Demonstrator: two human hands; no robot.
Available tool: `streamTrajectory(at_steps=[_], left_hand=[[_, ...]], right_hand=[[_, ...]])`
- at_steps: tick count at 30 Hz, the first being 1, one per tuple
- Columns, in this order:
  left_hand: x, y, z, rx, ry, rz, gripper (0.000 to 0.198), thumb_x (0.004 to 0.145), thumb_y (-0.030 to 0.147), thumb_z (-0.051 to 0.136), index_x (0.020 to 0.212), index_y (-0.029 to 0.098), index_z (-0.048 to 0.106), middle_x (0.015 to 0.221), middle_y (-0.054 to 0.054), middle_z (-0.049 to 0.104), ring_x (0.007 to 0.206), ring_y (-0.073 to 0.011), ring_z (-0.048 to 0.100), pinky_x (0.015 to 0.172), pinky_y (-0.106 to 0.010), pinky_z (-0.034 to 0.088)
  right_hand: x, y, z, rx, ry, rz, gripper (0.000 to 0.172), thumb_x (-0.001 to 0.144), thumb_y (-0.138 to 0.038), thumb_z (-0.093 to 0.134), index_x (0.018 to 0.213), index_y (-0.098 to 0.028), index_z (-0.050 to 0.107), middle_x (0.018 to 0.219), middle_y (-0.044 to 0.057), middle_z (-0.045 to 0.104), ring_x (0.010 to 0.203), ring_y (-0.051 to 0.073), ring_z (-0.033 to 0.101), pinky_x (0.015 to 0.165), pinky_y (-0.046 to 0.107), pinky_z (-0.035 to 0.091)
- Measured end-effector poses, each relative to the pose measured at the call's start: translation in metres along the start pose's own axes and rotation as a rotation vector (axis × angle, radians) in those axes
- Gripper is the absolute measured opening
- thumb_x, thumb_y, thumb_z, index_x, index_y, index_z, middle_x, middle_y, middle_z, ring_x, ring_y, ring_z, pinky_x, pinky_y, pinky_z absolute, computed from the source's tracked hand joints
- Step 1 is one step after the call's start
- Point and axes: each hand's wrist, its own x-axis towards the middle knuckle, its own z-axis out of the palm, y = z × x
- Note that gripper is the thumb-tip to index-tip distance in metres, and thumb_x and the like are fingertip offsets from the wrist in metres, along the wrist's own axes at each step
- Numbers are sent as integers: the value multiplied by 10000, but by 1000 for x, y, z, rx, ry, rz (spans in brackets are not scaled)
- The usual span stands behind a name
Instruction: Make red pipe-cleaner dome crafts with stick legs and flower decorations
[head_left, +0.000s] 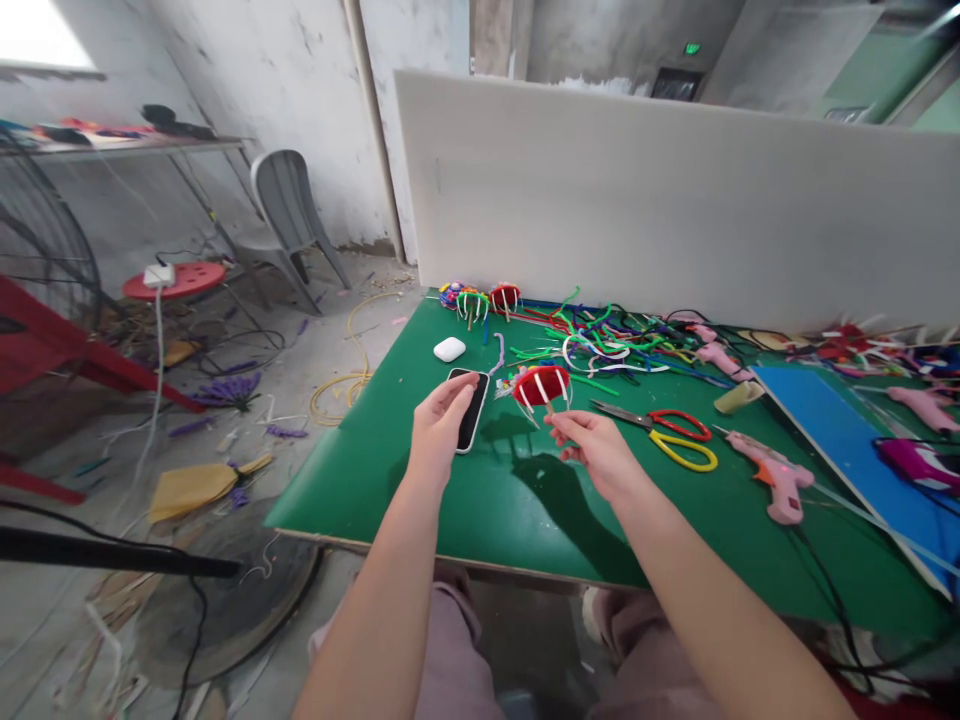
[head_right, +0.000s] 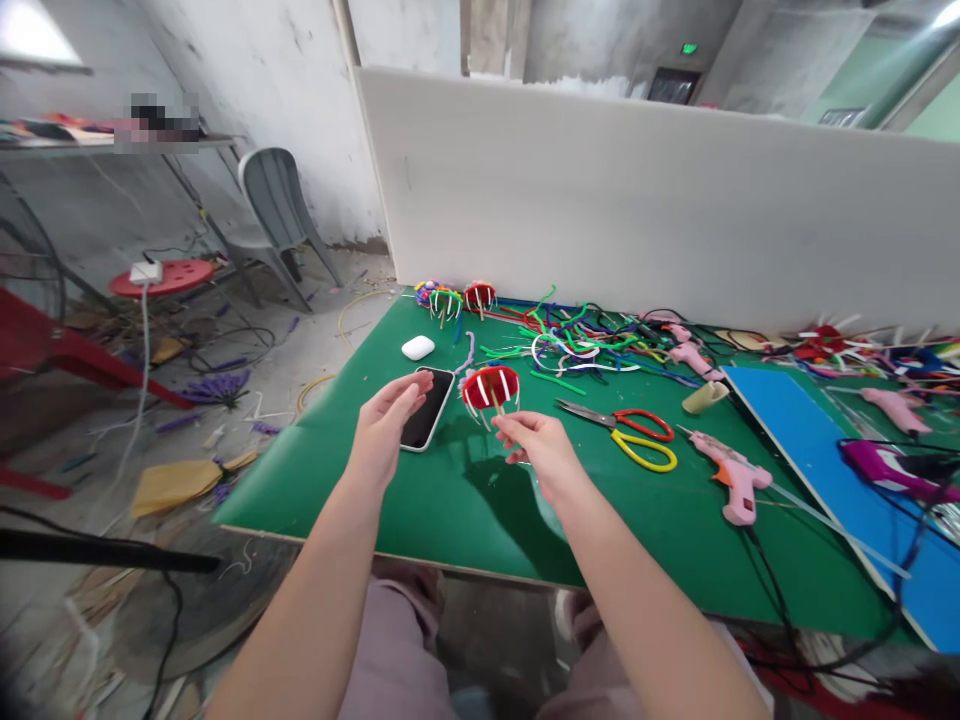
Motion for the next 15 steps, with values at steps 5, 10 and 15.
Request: streamTrajectory(at_steps=[5, 10, 15], left_hand=[[0, -6, 4, -3, -121, -65, 383, 764, 450, 606, 1045, 193, 648, 1145, -87, 637, 1042, -197, 601, 917, -319, 450], [-2, -8, 7, -37, -185, -66, 400, 802, 470, 559, 1068, 181, 635, 1128, -98, 644, 1020, -186, 612, 889, -304, 465], [-5, -7, 10, -45, -231, -88, 457, 828, 520, 499, 1108, 181, 626, 1137, -95, 642, 1022, -187, 612, 877, -290, 465]], right_hand=[[-21, -14, 3, -49, -87, 35, 282, 608, -382, 749, 750, -141, 723, 639, 27, 619, 555, 88, 501, 439, 190, 395], [-29, -16, 3, -108, -128, 33, 262, 628, -377, 734, 730, -136, 724, 617, 30, 617, 568, 96, 510, 442, 192, 389], [-31, -10, 3, -130, -174, 31, 250, 660, -369, 706, 721, -128, 719, 586, 22, 597, 565, 99, 520, 434, 190, 383]])
